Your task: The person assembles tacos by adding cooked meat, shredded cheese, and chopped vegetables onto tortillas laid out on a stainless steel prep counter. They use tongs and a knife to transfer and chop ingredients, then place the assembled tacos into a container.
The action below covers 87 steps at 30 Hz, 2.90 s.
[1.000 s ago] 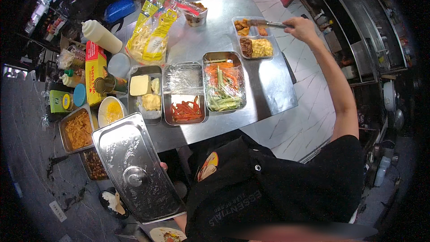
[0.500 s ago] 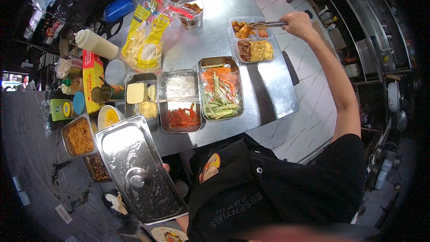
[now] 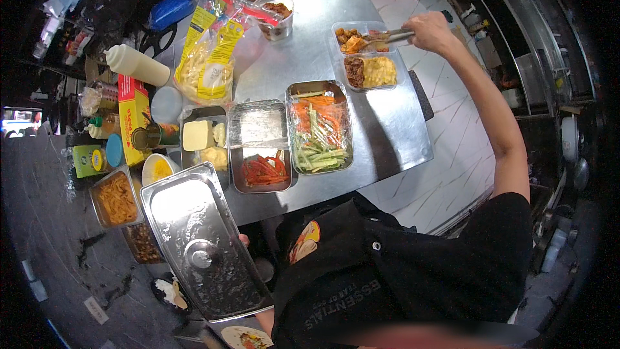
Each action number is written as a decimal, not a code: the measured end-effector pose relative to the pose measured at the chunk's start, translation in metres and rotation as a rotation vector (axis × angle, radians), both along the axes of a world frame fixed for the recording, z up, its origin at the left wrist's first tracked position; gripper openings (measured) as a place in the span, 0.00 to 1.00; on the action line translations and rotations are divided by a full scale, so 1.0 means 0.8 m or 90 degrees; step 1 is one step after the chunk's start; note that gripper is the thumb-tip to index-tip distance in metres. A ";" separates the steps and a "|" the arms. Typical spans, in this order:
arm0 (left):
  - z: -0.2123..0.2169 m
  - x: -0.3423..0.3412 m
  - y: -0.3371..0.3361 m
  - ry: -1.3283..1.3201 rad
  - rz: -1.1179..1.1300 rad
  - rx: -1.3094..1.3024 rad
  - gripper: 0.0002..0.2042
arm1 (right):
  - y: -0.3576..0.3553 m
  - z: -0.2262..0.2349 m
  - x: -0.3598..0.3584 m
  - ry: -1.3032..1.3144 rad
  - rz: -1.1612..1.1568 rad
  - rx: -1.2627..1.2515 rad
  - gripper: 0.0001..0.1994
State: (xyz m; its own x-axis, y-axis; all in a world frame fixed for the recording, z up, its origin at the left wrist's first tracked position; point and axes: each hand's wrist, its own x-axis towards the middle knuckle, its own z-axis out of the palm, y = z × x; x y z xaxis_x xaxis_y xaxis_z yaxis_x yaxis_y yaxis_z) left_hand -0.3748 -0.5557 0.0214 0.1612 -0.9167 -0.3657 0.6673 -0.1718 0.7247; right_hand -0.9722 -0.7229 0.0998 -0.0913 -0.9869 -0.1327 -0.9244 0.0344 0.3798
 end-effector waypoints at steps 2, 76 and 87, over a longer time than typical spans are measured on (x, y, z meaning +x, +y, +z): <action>0.001 0.001 0.001 0.003 0.001 0.000 0.20 | -0.003 0.000 -0.010 -0.011 0.007 -0.054 0.10; 0.066 -0.134 0.595 -0.068 1.030 -0.427 0.23 | 0.064 -0.197 0.539 -1.097 0.523 -0.027 0.21; 0.070 -0.378 0.696 -0.245 1.526 -0.301 0.22 | 0.265 -0.179 0.801 -1.077 0.725 0.519 0.23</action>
